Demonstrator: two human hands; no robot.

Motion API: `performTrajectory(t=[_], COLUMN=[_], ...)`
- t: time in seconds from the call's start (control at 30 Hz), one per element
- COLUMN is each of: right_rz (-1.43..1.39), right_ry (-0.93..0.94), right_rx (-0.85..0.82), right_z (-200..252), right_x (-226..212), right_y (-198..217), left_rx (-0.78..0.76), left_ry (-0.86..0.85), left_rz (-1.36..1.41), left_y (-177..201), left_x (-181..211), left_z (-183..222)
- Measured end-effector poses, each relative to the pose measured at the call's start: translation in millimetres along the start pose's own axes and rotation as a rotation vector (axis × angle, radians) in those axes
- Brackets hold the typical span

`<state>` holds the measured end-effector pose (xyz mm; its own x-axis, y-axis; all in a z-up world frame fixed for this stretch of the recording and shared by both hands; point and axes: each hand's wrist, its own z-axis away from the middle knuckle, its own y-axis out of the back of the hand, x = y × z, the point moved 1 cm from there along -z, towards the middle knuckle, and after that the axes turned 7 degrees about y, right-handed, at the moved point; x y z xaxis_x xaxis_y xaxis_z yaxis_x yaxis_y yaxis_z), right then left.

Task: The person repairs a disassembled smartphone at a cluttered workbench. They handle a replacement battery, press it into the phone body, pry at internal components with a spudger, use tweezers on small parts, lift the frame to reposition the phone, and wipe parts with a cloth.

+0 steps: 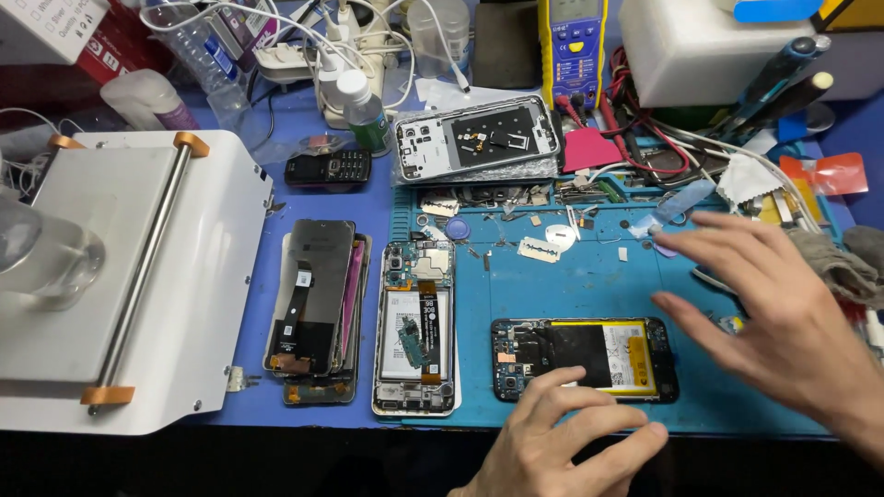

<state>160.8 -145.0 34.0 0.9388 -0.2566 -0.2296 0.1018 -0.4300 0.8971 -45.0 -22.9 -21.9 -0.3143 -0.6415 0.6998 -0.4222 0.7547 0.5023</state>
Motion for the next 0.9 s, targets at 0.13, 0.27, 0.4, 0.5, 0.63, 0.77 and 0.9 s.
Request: performTrajectory(t=[0.13,0.27,0.4,0.5,0.63,0.77,0.9], right_rz=[-0.077,-0.195,-0.13,-0.099,-0.143,-0.134,-0.134], right_ry=[0.206,0.368,0.395,0.278,0.274,0.26,0.278], right_rx=[-0.056,-0.122,-0.271,-0.448,-0.5,-0.491,-0.468], right_z=[-71.0,-144.1,-202.6,-220.8,-228.1,-231.3,-232.2], right_x=[20.2,25.3,37.9,39.0,37.7,39.4,41.6], right_y=[-7.6,-23.0,-53.8,-72.3,-82.8,-84.0,-82.2], left_rx=[-0.021,-0.009,-0.032,-0.035,-0.022,-0.077,-0.085], left_ry=[-0.015,-0.062,-0.068,-0.029,-0.021,-0.017,-0.002], left_rz=[0.063,0.09,0.118,0.106,0.096,0.091,0.094], left_y=[-2.1,-4.6,-9.5,-12.7,-11.3,-12.1,-14.6], left_x=[-3.6,-10.1,-17.1,-17.4,-17.7,-19.0,-19.3], left_z=[-2.1,-1.7,1.2,2.5,3.8,5.1,7.1])
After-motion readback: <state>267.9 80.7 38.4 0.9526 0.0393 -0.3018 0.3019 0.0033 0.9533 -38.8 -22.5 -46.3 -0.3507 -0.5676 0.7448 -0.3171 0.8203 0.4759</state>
